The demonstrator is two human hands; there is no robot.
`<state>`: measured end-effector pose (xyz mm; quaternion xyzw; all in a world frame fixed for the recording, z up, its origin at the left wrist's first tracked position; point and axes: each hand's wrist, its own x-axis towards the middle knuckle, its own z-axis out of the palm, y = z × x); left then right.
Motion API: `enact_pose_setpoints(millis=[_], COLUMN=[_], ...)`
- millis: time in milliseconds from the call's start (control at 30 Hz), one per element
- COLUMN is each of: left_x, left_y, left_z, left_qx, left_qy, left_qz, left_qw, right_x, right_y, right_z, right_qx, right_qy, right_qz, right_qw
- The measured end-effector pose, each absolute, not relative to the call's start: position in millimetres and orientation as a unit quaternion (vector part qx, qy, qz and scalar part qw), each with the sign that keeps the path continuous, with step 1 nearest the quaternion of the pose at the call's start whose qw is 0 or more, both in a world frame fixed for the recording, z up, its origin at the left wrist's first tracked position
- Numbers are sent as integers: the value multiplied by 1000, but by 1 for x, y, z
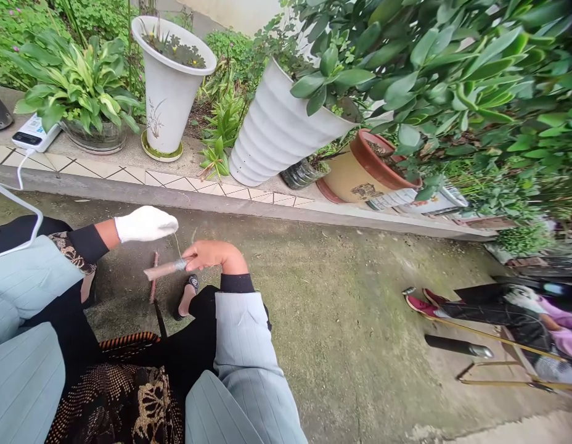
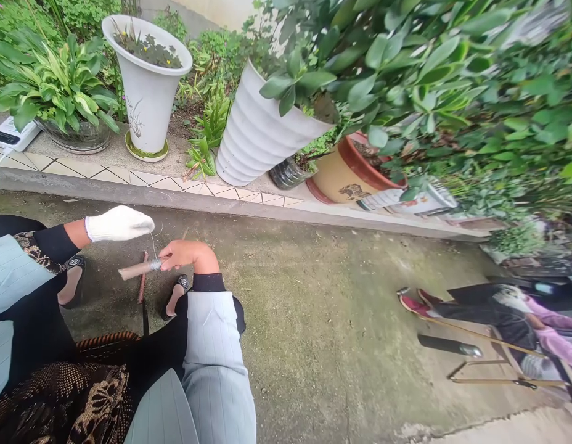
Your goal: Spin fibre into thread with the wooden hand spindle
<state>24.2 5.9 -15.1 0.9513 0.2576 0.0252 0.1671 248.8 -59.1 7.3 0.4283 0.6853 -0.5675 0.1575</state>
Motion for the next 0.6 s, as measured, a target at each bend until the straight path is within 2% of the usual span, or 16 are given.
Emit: enact_pose_setpoints(millis=[67,167,300,400,500,600], left_x=[24,27,35,40,40,36], left_y=[11,13,6,0,-1,0], left_z=[-13,-13,-25,-35,-35,-26], left_qx=[935,892,804,764,760,793], left_qy=[259,271,253,241,236,215], left_qz=[45,73,108,110,84,62], left_qw=[236,356,528,588,599,566], right_x=[262,278,278,272,271,273], right_y=[-63,-69,-72,-70,-63,-55], right_z=[16,26,26,20,12,6], right_qx=[389,439,471,501,544,655], right_qy=[692,672,612,551,514,518], right_qz=[-608,-582,-583,-575,-535,-436], right_qw=[27,-130,-253,-338,-392,-335])
